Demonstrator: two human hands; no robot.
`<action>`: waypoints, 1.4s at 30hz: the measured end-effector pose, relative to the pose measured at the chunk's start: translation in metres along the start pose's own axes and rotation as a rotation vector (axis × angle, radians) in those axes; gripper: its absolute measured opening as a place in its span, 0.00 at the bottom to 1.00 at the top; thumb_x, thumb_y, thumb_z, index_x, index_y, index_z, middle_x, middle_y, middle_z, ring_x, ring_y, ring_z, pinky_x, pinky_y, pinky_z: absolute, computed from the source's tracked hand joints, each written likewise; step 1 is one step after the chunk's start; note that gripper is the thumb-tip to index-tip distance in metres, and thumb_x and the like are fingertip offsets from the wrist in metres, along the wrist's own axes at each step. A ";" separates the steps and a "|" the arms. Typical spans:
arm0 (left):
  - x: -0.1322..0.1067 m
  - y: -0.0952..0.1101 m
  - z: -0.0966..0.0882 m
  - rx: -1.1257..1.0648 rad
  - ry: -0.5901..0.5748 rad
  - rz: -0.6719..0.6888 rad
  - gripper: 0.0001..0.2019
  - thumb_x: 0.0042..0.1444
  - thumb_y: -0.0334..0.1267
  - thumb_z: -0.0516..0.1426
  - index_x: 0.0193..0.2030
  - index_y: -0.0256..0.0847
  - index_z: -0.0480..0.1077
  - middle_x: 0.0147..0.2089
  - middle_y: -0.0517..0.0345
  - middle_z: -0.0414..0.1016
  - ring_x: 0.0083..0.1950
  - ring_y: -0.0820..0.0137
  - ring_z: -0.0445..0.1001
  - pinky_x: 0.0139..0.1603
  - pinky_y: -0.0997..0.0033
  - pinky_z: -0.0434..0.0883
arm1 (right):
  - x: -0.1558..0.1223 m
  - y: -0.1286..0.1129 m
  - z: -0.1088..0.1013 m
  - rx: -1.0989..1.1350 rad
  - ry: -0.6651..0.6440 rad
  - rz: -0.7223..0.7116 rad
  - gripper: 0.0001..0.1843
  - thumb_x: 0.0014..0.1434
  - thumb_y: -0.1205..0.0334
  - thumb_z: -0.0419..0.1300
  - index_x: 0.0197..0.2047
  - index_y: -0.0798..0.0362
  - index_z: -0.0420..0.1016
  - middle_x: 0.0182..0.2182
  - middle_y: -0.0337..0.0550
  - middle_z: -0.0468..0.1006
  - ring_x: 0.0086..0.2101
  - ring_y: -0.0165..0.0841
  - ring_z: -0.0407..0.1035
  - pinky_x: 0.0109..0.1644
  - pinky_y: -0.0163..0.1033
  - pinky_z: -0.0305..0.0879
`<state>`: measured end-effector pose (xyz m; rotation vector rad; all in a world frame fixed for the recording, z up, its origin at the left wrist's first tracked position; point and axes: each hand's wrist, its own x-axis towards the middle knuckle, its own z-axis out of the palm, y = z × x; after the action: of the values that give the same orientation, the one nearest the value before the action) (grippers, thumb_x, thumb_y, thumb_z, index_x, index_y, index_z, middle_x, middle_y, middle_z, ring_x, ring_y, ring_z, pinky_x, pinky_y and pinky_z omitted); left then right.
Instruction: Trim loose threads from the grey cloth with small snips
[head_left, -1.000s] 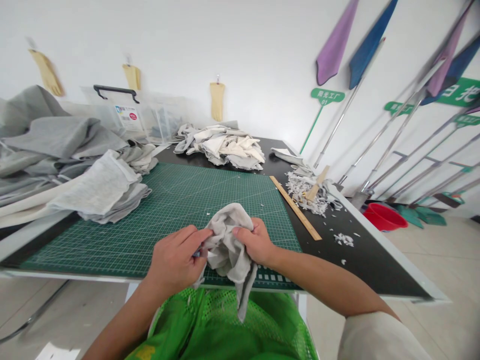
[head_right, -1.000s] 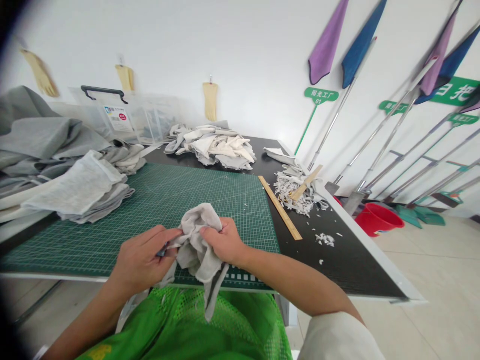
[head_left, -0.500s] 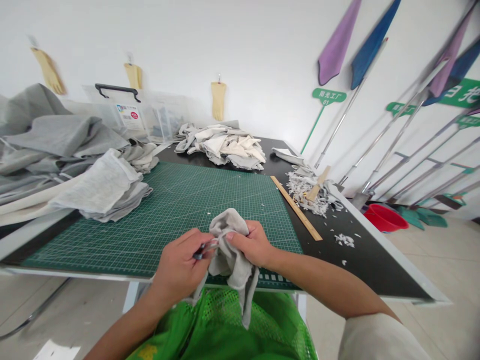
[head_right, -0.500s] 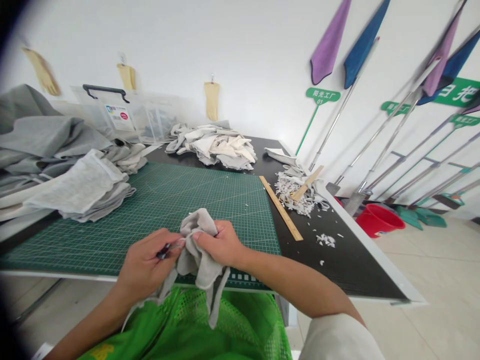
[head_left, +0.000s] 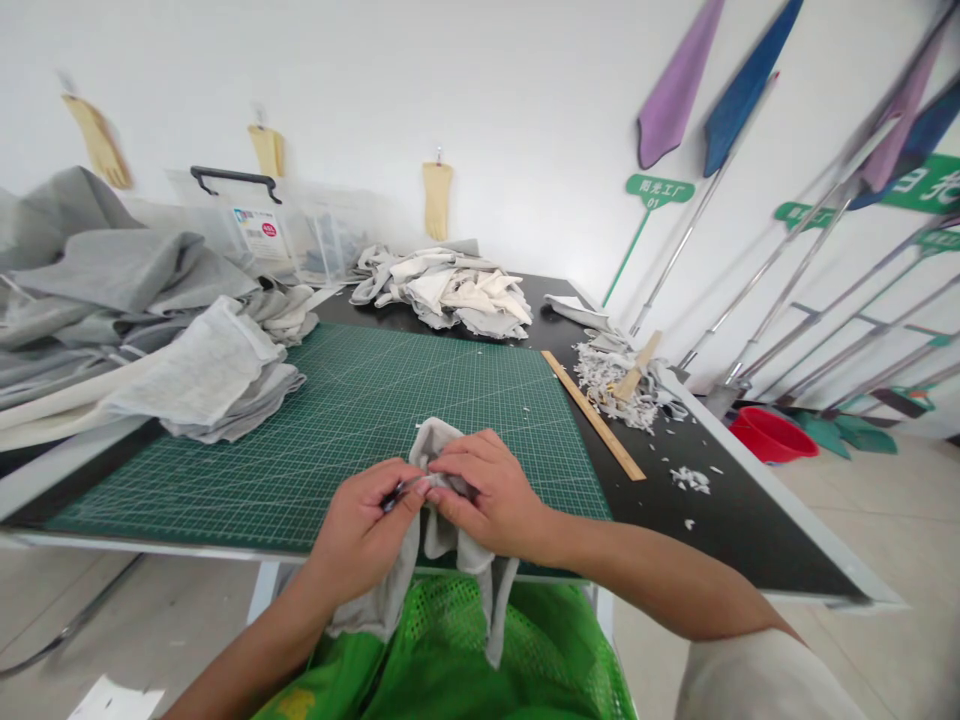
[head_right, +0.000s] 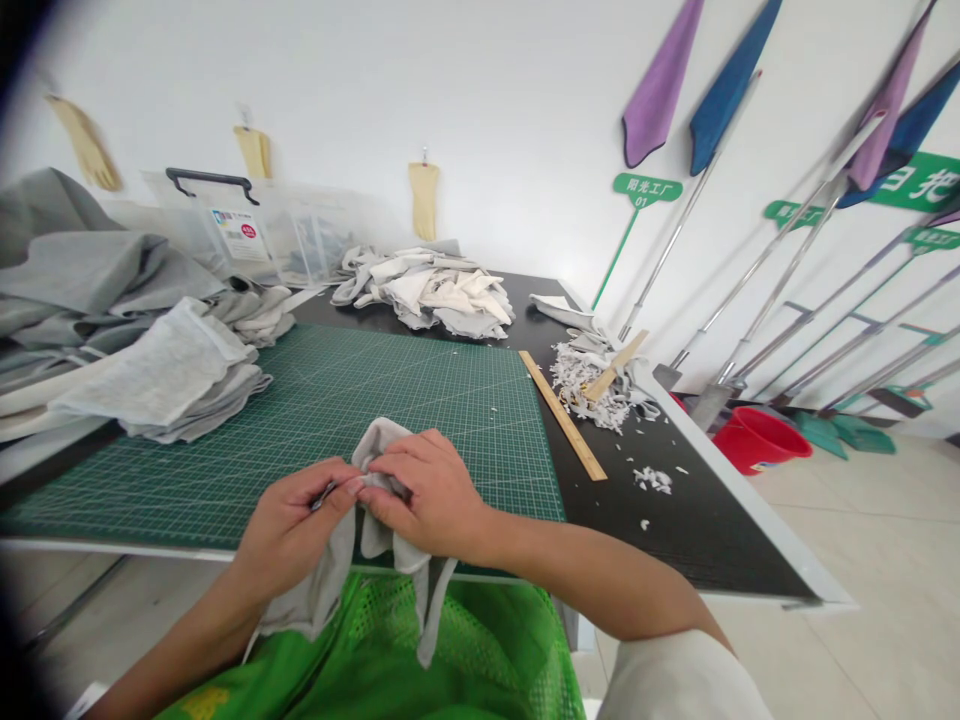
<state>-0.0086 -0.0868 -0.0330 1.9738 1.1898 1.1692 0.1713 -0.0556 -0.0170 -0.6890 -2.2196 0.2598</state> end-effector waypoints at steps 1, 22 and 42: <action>0.000 0.000 0.000 -0.003 -0.001 -0.007 0.10 0.60 0.38 0.50 0.31 0.39 0.68 0.28 0.62 0.67 0.31 0.74 0.65 0.34 0.74 0.62 | 0.000 0.001 0.002 0.007 -0.017 0.007 0.11 0.57 0.60 0.57 0.43 0.54 0.71 0.36 0.46 0.75 0.38 0.34 0.66 0.45 0.42 0.58; 0.000 -0.007 0.006 0.282 0.124 -0.082 0.10 0.54 0.44 0.55 0.29 0.40 0.69 0.23 0.65 0.67 0.26 0.75 0.64 0.29 0.76 0.60 | -0.003 0.011 0.015 0.455 -0.034 0.568 0.11 0.58 0.61 0.53 0.26 0.56 0.67 0.23 0.36 0.65 0.26 0.26 0.58 0.30 0.31 0.56; 0.002 -0.015 0.009 -0.600 -0.029 -0.396 0.11 0.54 0.42 0.57 0.28 0.36 0.67 0.25 0.62 0.64 0.27 0.77 0.60 0.28 0.79 0.61 | -0.005 0.015 0.014 0.737 -0.146 0.516 0.18 0.53 0.47 0.59 0.29 0.56 0.65 0.24 0.36 0.64 0.25 0.25 0.55 0.28 0.31 0.55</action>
<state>-0.0065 -0.0786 -0.0480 1.2400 1.0003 1.1139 0.1695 -0.0455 -0.0356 -0.8120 -1.8246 1.3387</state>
